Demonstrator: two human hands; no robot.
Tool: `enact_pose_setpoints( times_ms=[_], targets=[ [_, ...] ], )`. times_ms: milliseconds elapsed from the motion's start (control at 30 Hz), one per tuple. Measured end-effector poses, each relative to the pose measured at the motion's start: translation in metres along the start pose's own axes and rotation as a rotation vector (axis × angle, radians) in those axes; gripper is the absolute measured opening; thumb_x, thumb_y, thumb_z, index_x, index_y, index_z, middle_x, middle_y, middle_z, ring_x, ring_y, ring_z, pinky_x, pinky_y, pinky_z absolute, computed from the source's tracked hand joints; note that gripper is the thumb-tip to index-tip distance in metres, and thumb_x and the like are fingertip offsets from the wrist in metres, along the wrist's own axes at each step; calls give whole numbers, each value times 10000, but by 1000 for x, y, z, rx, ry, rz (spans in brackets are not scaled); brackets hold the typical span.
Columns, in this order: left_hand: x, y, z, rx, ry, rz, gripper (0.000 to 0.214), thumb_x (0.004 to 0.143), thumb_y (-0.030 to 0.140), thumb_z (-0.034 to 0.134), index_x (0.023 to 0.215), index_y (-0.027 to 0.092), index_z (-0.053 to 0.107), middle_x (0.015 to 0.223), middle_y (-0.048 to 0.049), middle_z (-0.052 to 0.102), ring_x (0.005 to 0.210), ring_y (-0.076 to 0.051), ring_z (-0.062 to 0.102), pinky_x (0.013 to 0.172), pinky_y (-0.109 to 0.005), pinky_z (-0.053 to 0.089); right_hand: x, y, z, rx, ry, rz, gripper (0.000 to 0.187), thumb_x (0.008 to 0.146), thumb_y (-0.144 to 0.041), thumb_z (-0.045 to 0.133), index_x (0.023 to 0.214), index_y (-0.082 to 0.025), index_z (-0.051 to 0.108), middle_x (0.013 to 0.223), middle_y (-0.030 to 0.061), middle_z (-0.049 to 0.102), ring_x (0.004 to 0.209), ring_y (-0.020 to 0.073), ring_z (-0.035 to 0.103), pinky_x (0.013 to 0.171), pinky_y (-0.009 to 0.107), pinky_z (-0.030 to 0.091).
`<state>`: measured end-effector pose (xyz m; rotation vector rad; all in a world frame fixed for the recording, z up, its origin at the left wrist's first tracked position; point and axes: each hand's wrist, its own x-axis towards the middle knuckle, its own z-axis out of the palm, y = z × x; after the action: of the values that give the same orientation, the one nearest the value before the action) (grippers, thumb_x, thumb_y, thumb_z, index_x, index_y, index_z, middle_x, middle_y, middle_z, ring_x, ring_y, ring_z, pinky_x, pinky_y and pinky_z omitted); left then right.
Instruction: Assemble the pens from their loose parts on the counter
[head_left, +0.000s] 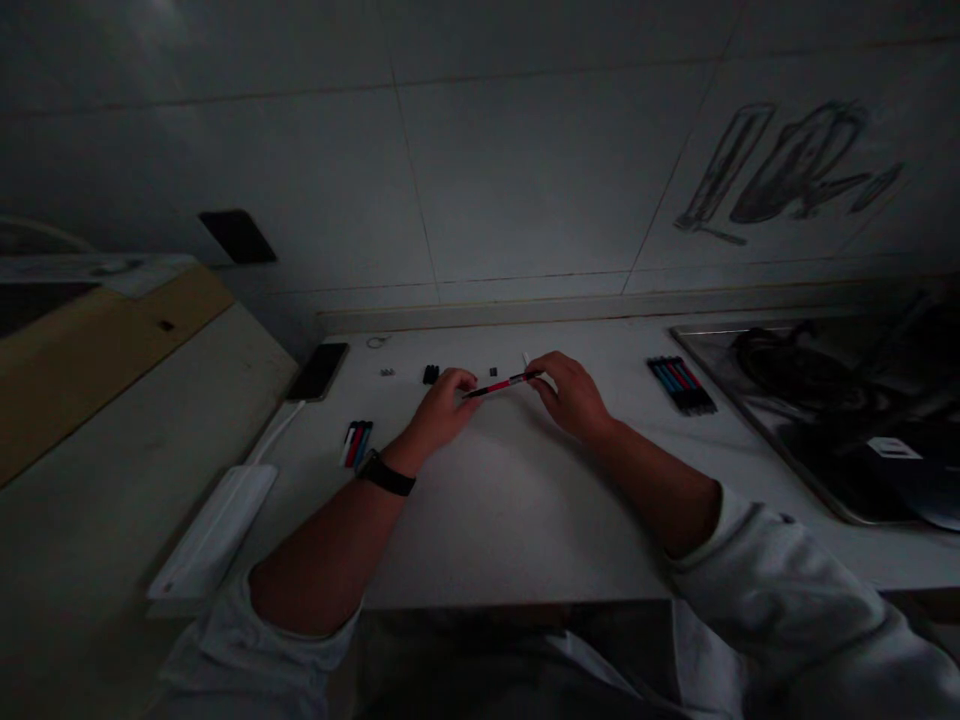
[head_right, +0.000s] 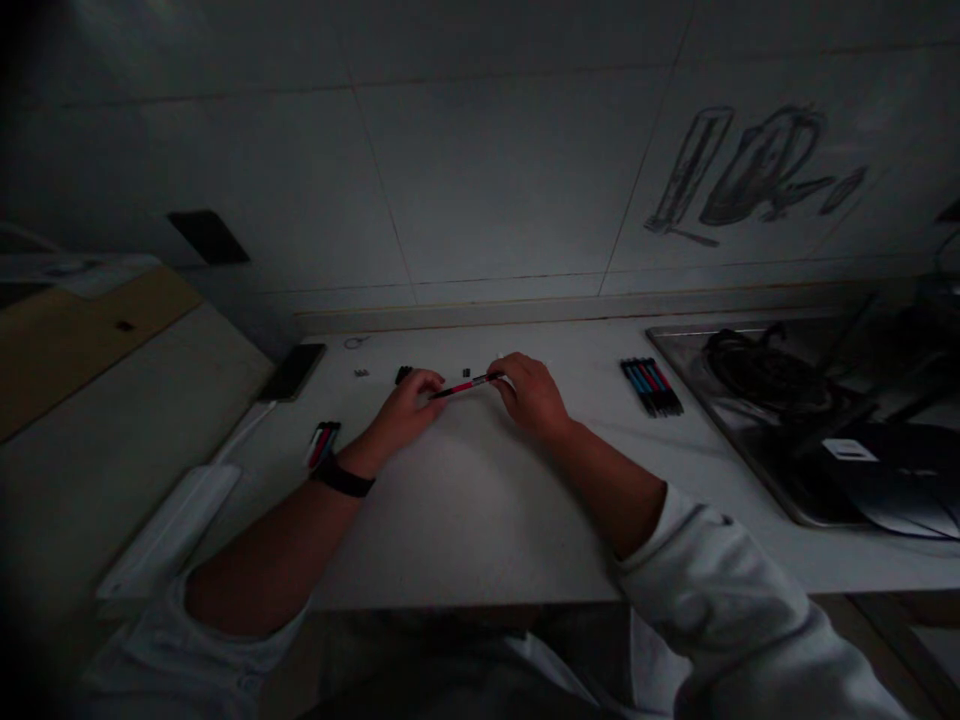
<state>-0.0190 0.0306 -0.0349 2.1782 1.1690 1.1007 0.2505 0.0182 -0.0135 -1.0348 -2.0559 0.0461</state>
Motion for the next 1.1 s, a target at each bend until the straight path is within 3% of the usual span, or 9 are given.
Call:
enact_pose_setpoints(
  times_ms=[133, 267, 367, 567, 767, 967, 1100],
  targets=[
    [-4, 2, 0, -26, 29, -41, 376, 883, 260, 756, 1210, 221, 575, 1205, -80, 623, 1036, -204, 641, 958, -398, 538, 0, 0, 0, 13, 14, -11, 114, 1002, -215, 584, 1073, -225, 673, 1011, 96, 706, 937, 254, 649, 866, 397, 505],
    [-2, 5, -2, -7, 6, -20, 205, 1020, 331, 580, 1176, 215, 647, 1182, -85, 636, 1082, -213, 638, 1004, -417, 524, 0, -1, 0, 0, 17, -23, 111, 1007, -222, 583, 1076, -219, 670, 1009, 98, 707, 945, 258, 652, 864, 400, 506],
    [0, 4, -2, 1, -26, 31, 262, 1072, 341, 469, 1056, 205, 692, 1097, -76, 640, 1101, -210, 627, 1040, -413, 511, 0, -2, 0, 6, 13, -30, 120, 1015, -231, 571, 1076, -221, 673, 1012, 97, 708, 943, 255, 653, 863, 398, 505],
    [0, 1, 0, 0, -28, 63, 43, 966, 239, 640, 974, 197, 643, 1115, -73, 628, 1089, -205, 618, 1006, -401, 525, 1, -3, 0, 1, 3, -30, 117, 1014, -244, 580, 1068, -221, 681, 997, 94, 716, 926, 253, 657, 862, 395, 506],
    [-1, 6, -2, -2, 12, 65, 79, 933, 239, 686, 994, 200, 654, 1098, -74, 640, 1086, -213, 621, 993, -408, 529, 0, -3, 0, 32, 16, 6, 100, 1007, -252, 596, 1060, -227, 677, 988, 85, 710, 921, 244, 662, 862, 387, 520],
    [0, 4, -1, -16, -25, 45, 207, 1039, 312, 537, 1058, 204, 713, 1092, -78, 657, 1088, -202, 638, 1032, -413, 522, 0, -3, 1, 48, 27, -16, 115, 1011, -223, 568, 1071, -223, 666, 999, 90, 703, 932, 243, 661, 858, 386, 527],
    [0, 0, 0, -27, -26, 47, 203, 1028, 319, 561, 985, 193, 714, 1111, -84, 661, 1089, -205, 645, 1026, -413, 527, 0, -3, 1, 50, 17, -16, 118, 1013, -230, 566, 1070, -227, 669, 1000, 88, 706, 933, 244, 663, 866, 394, 526]
  ],
)
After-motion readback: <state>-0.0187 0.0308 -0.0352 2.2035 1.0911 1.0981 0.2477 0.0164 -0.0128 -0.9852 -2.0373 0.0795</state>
